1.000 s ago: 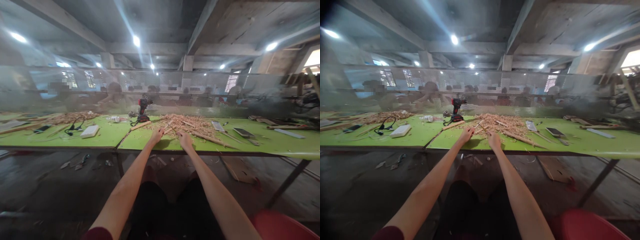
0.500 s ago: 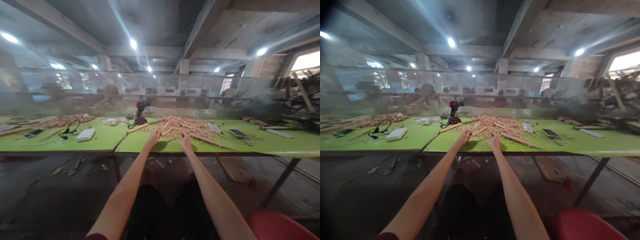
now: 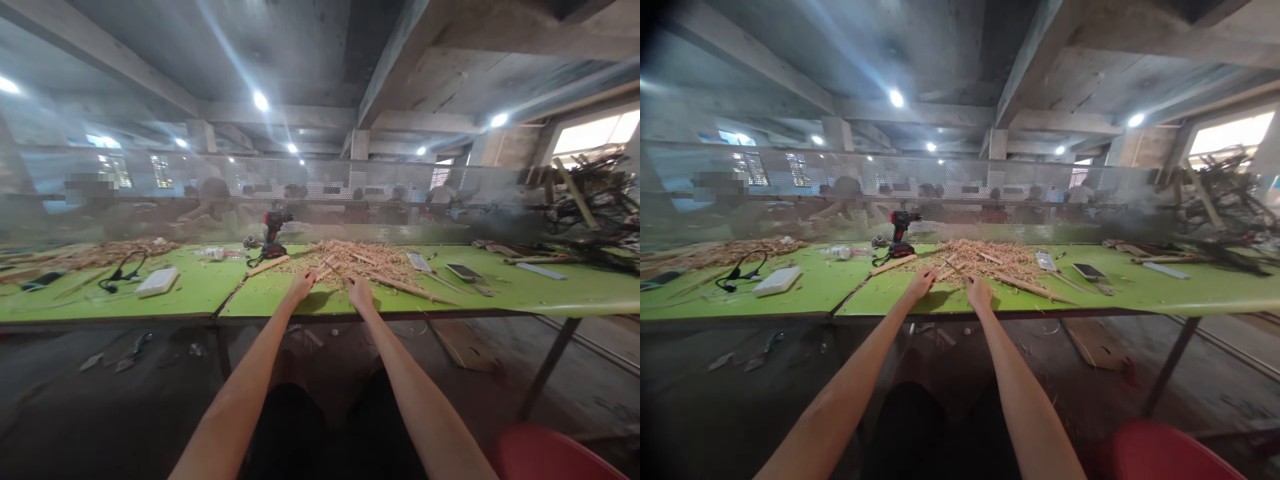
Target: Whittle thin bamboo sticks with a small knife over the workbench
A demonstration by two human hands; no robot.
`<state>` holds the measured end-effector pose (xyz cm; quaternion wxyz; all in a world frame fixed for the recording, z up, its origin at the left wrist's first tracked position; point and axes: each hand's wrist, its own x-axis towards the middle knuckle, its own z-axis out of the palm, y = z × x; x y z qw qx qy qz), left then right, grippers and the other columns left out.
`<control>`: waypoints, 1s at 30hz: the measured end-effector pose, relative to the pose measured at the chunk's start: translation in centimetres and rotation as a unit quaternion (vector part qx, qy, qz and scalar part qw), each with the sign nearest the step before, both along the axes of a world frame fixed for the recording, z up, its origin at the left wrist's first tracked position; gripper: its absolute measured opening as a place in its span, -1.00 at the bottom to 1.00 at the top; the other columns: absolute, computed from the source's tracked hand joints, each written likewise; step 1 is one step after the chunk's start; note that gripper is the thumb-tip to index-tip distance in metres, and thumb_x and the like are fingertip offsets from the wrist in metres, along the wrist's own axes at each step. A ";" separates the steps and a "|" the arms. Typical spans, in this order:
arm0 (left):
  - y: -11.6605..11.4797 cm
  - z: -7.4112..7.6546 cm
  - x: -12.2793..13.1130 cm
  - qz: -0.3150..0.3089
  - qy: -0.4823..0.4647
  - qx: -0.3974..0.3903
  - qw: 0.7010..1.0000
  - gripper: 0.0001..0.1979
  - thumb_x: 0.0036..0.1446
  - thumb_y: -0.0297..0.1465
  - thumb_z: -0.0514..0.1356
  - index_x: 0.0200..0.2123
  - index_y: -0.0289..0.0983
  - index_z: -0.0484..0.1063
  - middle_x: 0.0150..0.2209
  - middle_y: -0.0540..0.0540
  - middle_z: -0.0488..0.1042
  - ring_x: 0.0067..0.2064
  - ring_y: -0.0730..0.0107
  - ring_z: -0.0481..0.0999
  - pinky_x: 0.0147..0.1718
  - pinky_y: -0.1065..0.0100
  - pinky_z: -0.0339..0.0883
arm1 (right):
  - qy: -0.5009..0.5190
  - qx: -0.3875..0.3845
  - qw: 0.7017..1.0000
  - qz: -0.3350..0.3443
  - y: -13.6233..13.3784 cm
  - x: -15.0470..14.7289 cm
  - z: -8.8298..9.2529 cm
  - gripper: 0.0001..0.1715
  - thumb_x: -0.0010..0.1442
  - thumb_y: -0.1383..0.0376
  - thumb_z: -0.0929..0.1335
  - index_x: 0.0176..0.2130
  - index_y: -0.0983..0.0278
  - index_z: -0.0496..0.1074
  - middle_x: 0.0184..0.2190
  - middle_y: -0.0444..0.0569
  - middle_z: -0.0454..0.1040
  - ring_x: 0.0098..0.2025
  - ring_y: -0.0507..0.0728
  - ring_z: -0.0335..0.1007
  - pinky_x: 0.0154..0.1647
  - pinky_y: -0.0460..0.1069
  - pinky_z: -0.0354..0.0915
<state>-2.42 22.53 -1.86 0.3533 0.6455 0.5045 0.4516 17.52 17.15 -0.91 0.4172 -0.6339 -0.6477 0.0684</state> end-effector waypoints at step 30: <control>-0.2 0.0 -0.1 -0.046 -0.056 -0.009 0.997 -0.61 0.36 -0.21 0.25 0.14 -0.29 0.46 0.09 -0.20 0.52 -0.01 0.18 0.58 -0.04 0.06 0.55 | 0.071 0.030 0.993 -0.090 1.3 1.8 -0.1 -0.50 0.39 0.15 0.20 -0.33 0.30 0.61 -0.35 0.14 0.61 -0.24 0.25 0.49 -0.23 0.00 0.27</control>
